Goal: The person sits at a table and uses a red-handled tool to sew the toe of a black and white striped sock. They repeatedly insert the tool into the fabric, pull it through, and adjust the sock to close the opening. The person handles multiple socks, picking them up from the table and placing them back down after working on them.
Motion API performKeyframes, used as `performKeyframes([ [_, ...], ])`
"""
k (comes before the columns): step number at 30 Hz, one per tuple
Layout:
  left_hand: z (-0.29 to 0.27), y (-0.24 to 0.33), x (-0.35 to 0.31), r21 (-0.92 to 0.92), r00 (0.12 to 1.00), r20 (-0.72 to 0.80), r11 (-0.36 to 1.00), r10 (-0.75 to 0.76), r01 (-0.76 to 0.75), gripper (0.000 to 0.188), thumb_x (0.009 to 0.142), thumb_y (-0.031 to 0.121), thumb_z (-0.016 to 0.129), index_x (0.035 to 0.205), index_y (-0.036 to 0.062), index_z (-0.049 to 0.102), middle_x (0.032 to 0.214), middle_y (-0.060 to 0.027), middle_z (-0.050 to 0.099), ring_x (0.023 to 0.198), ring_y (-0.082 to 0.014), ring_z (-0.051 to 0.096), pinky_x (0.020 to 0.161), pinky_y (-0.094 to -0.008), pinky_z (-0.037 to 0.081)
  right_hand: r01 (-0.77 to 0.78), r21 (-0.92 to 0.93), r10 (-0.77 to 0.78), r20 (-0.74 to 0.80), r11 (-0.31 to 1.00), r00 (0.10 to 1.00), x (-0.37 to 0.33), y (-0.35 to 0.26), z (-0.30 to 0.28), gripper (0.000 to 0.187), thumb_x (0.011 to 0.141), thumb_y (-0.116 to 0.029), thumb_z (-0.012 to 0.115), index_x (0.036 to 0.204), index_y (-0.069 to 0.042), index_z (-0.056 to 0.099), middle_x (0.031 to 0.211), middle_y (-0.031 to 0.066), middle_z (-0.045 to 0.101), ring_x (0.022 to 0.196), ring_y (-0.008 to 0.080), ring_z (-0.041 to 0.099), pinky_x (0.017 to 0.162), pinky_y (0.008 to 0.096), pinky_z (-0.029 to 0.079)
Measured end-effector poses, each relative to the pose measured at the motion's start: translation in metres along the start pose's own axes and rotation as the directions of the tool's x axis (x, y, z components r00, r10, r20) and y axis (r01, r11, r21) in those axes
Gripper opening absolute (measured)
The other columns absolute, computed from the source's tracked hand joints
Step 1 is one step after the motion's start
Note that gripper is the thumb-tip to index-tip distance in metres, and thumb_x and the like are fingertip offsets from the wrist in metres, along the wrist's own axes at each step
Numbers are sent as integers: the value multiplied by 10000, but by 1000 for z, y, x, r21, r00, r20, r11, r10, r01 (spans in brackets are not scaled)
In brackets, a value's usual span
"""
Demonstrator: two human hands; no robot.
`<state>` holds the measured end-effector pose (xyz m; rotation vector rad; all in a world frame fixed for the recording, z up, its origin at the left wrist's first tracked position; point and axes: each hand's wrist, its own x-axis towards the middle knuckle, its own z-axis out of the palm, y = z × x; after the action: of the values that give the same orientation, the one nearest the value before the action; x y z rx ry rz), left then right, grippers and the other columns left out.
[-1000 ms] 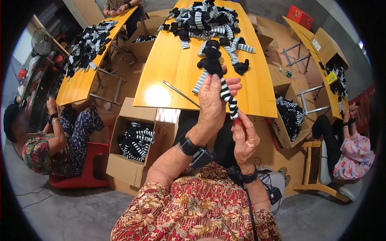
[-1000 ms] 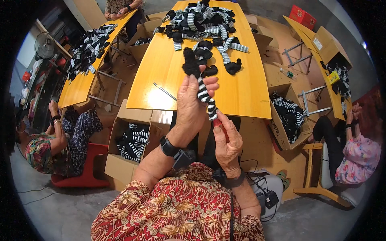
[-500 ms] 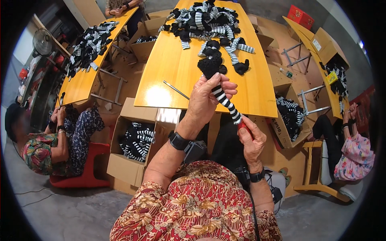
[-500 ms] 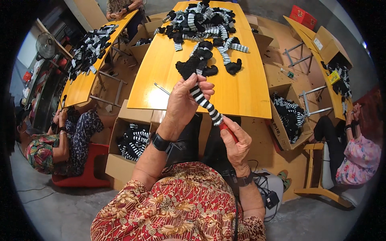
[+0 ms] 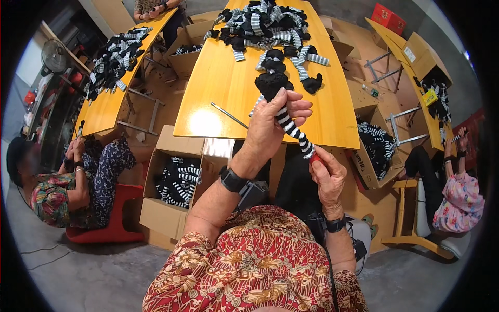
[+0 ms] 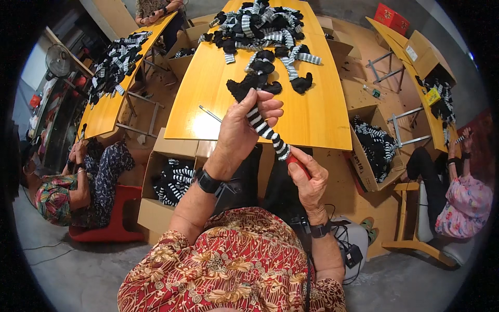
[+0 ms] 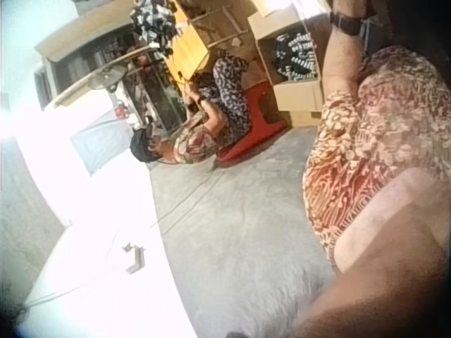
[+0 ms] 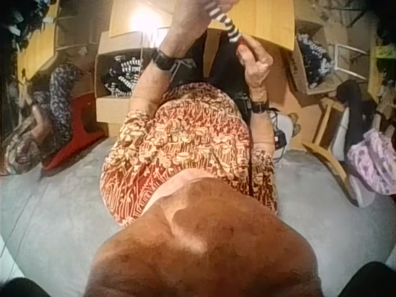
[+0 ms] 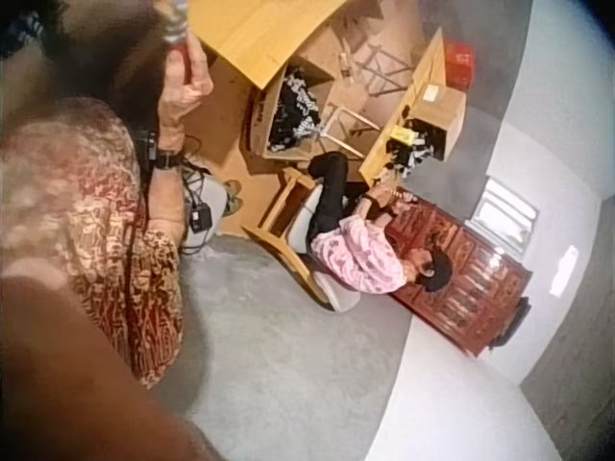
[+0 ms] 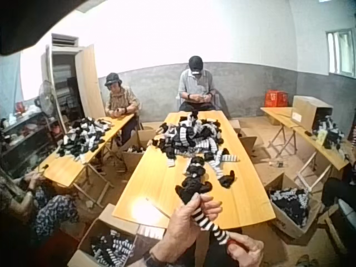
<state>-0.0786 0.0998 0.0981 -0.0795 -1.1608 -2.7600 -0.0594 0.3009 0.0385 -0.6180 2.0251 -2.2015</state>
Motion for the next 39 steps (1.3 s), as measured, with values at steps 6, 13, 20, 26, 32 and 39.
performKeyframes([
  [6,-8,7,0,25,972,-188,990,143,-141,342,992,311,521,1149,18,598,993,-106,695,872,-179,689,749,-286,560,45,-110,-46,-11,993,999,-3,-8,-5,297,878,-95,628,1162,-11,655,900,53,647,764,107,571,701,239,466],
  [13,-36,1,3,197,883,-333,940,331,-278,276,974,284,565,1082,35,614,923,-68,694,810,-113,672,681,-213,552,137,-234,-149,-33,962,988,-11,-14,2,302,879,-57,598,1172,2,639,941,74,660,834,141,600,786,261,472],
  [20,-29,16,1,251,911,-338,955,238,-157,239,941,224,626,1082,31,607,886,-27,675,704,-67,619,597,-180,500,150,-220,-162,-38,964,986,-13,-8,-2,312,875,-53,606,1180,11,631,906,73,646,810,139,589,754,261,467],
  [26,-27,8,0,159,932,-311,977,184,-139,126,912,229,668,981,125,642,824,53,645,670,-20,557,565,-174,418,229,-296,-211,91,928,973,-10,-12,-3,304,868,-61,620,1166,-9,643,869,72,640,749,157,580,710,266,462],
  [32,-31,5,1,41,897,-402,983,181,-180,85,903,131,670,905,90,594,742,12,612,581,-72,564,535,-203,468,127,-231,-133,-11,965,991,-17,-6,-1,308,868,-53,616,1172,-13,642,882,78,646,754,148,577,711,267,463],
  [39,-34,-1,0,171,904,-362,969,229,-177,104,892,59,665,912,103,572,806,-5,628,664,-95,617,605,-205,509,103,-254,-126,-73,962,989,-21,-5,3,298,898,-45,590,1190,-2,631,945,86,660,827,150,608,761,264,480],
])
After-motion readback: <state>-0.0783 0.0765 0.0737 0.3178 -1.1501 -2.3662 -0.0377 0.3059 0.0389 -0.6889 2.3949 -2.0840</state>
